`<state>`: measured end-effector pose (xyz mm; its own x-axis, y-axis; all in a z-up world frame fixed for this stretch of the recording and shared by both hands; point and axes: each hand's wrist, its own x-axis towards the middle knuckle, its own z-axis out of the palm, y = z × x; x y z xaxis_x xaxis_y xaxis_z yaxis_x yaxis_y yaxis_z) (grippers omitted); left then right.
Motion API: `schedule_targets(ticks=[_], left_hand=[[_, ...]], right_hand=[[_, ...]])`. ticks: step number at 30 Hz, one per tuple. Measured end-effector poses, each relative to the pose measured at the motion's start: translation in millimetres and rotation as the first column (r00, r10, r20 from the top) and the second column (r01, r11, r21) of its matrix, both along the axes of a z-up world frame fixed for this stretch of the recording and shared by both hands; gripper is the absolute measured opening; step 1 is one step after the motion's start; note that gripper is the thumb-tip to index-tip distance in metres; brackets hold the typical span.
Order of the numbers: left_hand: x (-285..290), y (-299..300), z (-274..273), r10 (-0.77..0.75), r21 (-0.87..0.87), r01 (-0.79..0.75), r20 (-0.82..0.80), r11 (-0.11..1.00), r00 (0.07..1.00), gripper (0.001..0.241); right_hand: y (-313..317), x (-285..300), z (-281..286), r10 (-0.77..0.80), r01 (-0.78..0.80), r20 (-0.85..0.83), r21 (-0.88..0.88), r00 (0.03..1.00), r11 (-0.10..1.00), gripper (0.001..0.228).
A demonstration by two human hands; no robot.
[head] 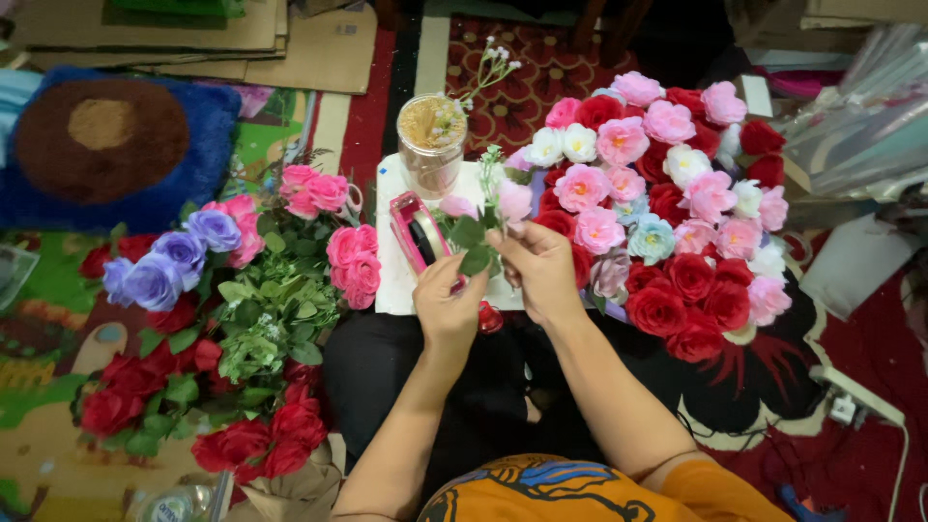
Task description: The person arranges a flower bouquet by using a heat tool to shape artificial petals and then placing the flowers into a central foam base.
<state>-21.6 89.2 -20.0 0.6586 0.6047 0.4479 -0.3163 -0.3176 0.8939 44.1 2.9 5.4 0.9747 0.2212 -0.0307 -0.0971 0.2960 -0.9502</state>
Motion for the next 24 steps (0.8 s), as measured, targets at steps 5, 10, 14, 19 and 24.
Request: schedule_targets(ticks=[5, 10, 14, 19, 24], left_hand=[[-5.1, 2.6, 2.1, 0.048, 0.029, -0.050, 0.054, 0.998, 0.997, 0.008], [-16.2, 6.4, 1.9, 0.133, 0.077, -0.141, 0.097, 0.987, 0.986, 0.010], [-24.3, 6.8, -26.6, 0.181, -0.014, -0.181, 0.020, 0.983, 0.983, 0.011], [-56.0, 56.8, -50.1, 0.204, -0.039, -0.210, -0.127, 0.977, 0.971, 0.019], [-74.9, 166.9, -45.0, 0.446, 0.176, -0.410, -0.319, 0.895, 0.836, 0.024]], right_hand=[[3.7, -1.8, -8.8, -0.007, 0.007, 0.042, -0.024, 0.999, 1.000, 0.018], [8.7, -10.9, 3.6, 0.028, -0.027, 0.074, -0.022, 0.997, 0.999, 0.022], [-2.2, 4.6, 12.0, -0.006, -0.007, 0.155, 0.084, 0.988, 0.996, 0.027], [-23.1, 0.1, 39.4, 0.049, -0.054, 0.249, 0.011, 0.967, 0.998, 0.020], [-30.6, -4.1, 38.6, 0.134, -0.139, 0.257, 0.002, 0.957, 0.990, 0.026]])
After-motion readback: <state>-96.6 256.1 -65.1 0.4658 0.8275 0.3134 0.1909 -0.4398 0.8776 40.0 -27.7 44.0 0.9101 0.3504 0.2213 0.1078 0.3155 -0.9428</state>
